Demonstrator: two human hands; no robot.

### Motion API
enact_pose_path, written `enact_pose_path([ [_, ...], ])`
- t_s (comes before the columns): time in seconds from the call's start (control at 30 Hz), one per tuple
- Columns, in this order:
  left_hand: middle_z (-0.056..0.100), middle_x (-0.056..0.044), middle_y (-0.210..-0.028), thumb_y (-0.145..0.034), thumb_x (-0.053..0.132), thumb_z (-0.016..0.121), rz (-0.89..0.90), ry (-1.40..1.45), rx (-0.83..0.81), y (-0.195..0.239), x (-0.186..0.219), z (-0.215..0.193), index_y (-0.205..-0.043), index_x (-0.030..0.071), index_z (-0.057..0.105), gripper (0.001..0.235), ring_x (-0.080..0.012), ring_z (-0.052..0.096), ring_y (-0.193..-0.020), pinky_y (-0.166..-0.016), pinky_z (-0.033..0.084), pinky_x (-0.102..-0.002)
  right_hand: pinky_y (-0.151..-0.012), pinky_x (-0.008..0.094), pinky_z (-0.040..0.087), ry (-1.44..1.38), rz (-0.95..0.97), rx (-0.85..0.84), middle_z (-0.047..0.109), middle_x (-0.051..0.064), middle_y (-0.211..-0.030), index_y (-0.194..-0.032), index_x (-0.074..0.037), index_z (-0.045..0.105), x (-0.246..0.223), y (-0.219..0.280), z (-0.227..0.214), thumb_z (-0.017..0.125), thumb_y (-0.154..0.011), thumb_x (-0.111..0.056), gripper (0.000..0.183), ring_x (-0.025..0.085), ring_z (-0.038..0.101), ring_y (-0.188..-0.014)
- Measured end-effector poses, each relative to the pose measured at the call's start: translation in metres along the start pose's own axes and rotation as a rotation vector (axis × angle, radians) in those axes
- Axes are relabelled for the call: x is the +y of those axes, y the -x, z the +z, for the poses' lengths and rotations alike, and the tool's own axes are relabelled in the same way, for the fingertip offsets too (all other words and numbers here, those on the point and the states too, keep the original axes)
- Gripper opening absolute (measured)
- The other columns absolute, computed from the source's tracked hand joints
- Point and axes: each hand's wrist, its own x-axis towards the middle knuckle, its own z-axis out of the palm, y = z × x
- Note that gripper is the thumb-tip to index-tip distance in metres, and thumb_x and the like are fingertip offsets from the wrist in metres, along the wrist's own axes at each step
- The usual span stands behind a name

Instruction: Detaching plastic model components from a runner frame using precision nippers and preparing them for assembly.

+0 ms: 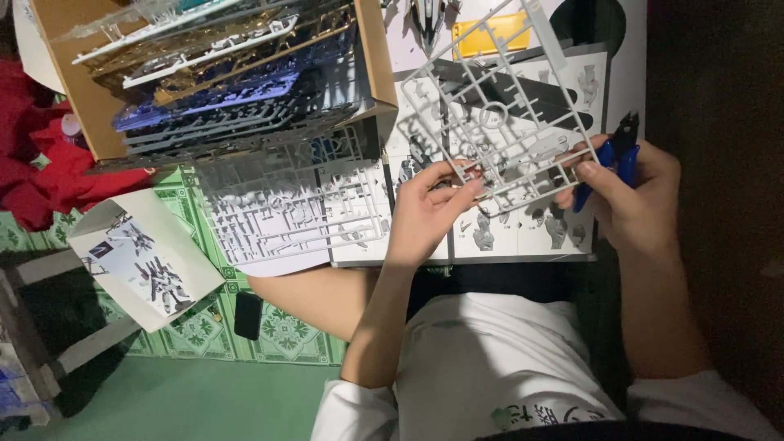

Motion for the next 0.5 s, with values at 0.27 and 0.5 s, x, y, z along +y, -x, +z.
enact_pose_path([
  [0.27, 0.070, -0.013, -0.098, -0.083, 0.015, 0.068, 0.081, 0.199, 0.016, 0.014, -0.003, 0.004, -0.109, -0.003, 0.064, 0.032, -0.0209, 0.067, -0.091, -0.087, 0.057, -0.031, -0.066, 0.024, 0.056, -0.058, 0.067, 0.142, 0.055, -0.004, -0.075, -0.098, -0.013, 0.052, 0.023, 0.015, -0.001, 0.064, -0.089, -0.013, 0.015, 0.011, 0.062, -0.071],
  [0.5, 0.070, -0.018, -0.097, -0.093, 0.010, 0.060, 0.351, 0.399, 0.164, 0.021, -0.006, 0.014, -0.103, -0.005, 0.064, 0.019, -0.0269, 0.068, -0.090, -0.074, 0.060, -0.033, -0.098, 0.032, 0.053, 0.179, -0.023, 0.031, 0.065, 0.008, -0.107, -0.105, -0.005, 0.058, 0.038, 0.042, 0.002, 0.073, -0.077, -0.008, 0.031, 0.020, 0.064, -0.103],
])
